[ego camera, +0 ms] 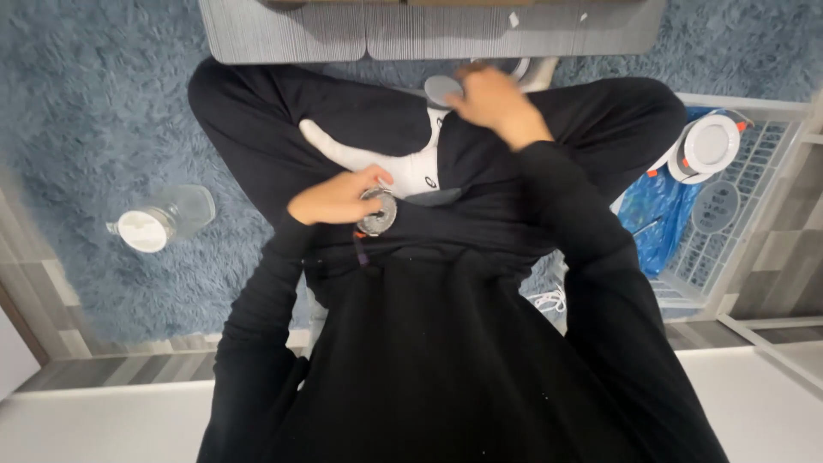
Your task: Assembling LED recessed light fixtures by connecting the light panel to the driver unit and placing them in a storage bin.
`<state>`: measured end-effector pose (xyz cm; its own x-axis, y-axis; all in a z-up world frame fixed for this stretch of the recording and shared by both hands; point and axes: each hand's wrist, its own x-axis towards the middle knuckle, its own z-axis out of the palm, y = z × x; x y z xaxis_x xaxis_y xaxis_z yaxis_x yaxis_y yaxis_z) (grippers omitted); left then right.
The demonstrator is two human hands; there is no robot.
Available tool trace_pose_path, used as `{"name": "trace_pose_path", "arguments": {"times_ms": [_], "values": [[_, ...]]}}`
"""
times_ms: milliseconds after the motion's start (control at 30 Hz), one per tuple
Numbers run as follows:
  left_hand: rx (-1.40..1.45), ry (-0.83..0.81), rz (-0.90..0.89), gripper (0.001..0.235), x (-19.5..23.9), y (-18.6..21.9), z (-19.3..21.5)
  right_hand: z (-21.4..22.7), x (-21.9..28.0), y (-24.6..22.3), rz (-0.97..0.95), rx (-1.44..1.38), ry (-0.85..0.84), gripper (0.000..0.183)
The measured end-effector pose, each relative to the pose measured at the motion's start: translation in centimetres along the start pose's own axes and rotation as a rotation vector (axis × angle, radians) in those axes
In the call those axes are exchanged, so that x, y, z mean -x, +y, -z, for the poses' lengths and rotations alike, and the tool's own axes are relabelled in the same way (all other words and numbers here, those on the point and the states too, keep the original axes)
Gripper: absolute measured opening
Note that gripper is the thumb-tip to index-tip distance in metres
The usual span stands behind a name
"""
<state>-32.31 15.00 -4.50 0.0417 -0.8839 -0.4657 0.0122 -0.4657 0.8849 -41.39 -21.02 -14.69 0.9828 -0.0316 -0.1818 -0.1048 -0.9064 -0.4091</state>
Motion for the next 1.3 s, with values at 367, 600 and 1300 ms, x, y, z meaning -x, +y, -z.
{"name": "trace_pose_path", "arguments": {"times_ms": [367,600,1300], "values": [[-1.027,0.092,0.277,0.048,-4.5,0.0,-0.4,-1.1,-4.4,-1.2,-0.272,-0.141,-0.315,0.040],[-0.903,-0.072,0.415,0.051,-5.1,-0.3,-1.4,4.5,-4.9,2.5,-0.410,-0.240,-0.030,0.051],[-0.357,0.073,0.190,0.078,-0.4,7.6,0.2,-12.8,-6.4,18.2,-0.900,-2.618,0.870,0.091]]}}
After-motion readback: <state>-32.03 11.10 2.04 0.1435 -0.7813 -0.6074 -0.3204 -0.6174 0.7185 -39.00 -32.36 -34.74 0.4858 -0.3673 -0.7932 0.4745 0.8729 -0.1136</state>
